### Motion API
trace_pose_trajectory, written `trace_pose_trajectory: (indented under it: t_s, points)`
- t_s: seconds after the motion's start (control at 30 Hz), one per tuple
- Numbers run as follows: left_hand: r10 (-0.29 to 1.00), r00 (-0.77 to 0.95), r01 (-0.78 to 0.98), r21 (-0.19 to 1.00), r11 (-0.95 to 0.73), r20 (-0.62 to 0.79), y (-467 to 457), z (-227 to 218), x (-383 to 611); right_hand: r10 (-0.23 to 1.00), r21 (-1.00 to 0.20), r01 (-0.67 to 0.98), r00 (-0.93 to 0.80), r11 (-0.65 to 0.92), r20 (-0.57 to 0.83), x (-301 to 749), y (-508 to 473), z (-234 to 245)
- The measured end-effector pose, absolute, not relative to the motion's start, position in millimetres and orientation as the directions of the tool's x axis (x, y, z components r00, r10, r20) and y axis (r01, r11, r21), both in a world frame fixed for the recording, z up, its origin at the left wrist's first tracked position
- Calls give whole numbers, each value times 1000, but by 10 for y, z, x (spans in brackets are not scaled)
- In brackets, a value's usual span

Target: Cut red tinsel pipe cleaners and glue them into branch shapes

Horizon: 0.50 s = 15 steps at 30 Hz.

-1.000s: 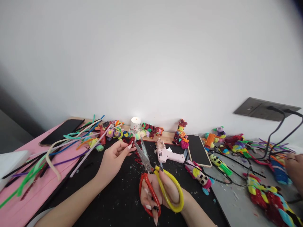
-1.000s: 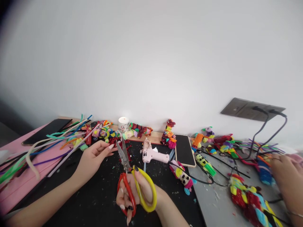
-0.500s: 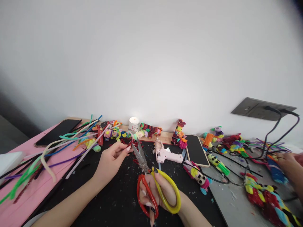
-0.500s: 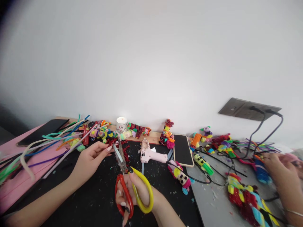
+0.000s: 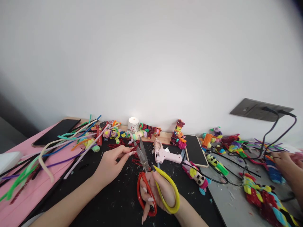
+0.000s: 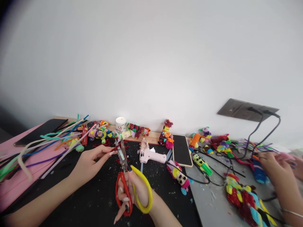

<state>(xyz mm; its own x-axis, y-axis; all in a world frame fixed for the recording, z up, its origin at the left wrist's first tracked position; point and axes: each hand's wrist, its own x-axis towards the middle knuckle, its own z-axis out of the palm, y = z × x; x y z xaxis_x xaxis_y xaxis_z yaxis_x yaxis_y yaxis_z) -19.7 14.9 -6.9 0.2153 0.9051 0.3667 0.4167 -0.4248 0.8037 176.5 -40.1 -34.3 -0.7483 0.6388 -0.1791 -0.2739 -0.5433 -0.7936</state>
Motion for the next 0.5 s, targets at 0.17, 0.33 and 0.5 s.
trace_pose_trajectory:
  t_s: [0.17, 0.33, 0.5]
  points:
    - [904, 219, 443, 788, -427, 367, 143, -38, -182, 674, -713, -390, -722, -583, -156, 1739, -379, -362]
    - [919, 220, 436, 809, -393, 328, 143, -17, -178, 686, -701, -385, -698, -600, -204, 1731, -383, -341]
    - [921, 228, 430, 816, -386, 316, 142, -23, -181, 709, -718, -362, -658, -594, -254, 1716, -395, -310]
